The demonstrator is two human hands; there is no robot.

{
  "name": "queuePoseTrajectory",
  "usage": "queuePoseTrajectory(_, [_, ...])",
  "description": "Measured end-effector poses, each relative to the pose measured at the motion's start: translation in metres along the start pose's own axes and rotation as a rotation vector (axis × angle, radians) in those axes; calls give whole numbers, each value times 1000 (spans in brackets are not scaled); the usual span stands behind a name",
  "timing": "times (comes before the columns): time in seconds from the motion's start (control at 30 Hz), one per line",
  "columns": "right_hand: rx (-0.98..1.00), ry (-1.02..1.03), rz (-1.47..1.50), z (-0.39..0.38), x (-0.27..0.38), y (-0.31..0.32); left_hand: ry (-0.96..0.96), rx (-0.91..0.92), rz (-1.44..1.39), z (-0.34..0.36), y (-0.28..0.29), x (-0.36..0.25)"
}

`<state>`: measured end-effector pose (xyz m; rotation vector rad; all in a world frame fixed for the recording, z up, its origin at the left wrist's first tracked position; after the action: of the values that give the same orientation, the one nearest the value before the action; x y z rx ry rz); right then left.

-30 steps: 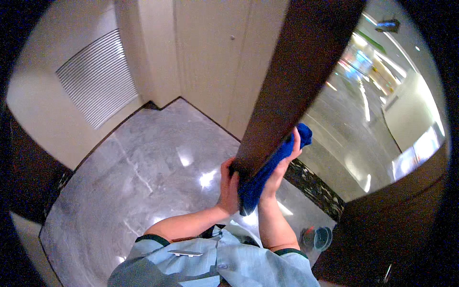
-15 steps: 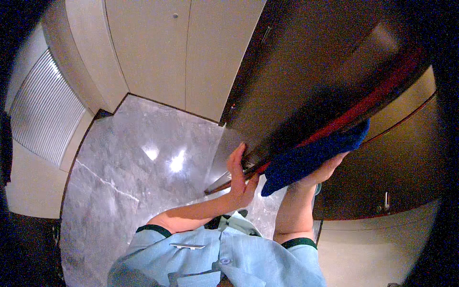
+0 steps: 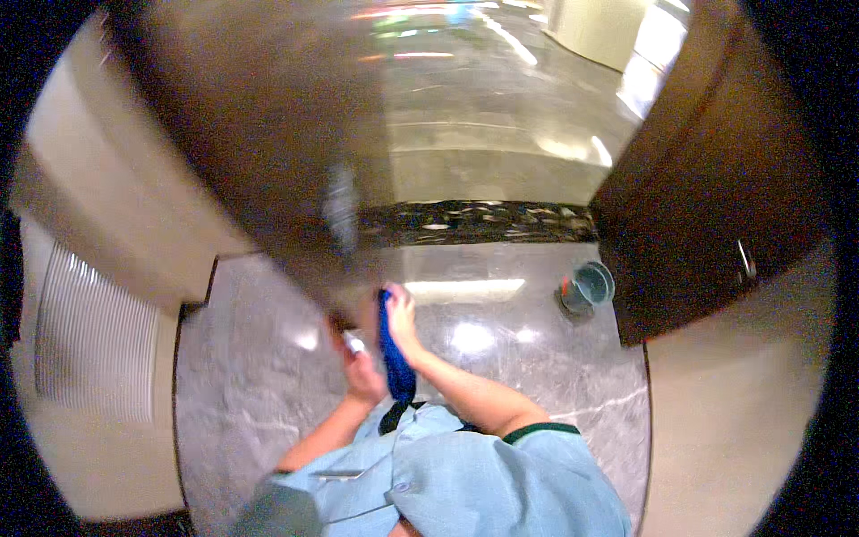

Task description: The person wipes a control panel on a wall and a large door surface using a blue cloth.

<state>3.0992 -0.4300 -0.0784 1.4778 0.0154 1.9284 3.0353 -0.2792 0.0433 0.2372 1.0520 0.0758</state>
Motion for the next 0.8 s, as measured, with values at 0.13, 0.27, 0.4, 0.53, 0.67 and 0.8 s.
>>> queuePoseTrajectory(0.13, [557,-502,96,-66,-37,-55,388,86,244,-90,58,124])
queuePoseTrajectory(0.27, [649,-896,516,-94,-76,-40,886,187,153,-119,47,153])
queuePoseTrajectory(0.4, [391,-1038,864,-52,-91,14,1035,830,273,-191,13,228])
queuePoseTrajectory(0.53, [173,-1054,1207,-15,-102,98,883,825,206,-114,-120,154])
queuePoseTrajectory(0.67, [-9,-1058,1334,3,-113,169,823,752,-319,-38,-263,65])
queuePoseTrajectory(0.8, [-163,-906,1271,33,-151,274,1125,734,-589,-24,-373,34])
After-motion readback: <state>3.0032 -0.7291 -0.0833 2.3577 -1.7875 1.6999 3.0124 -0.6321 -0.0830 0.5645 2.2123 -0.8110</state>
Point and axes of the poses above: each hand's wrist, its own z-axis towards the middle knuckle, its own y-axis out of the back of the hand, x = y × z, the point moved 8 cm from there along z, towards the middle knuckle, and after that the axes turned 7 degrees about y, right-handed, at the moved point
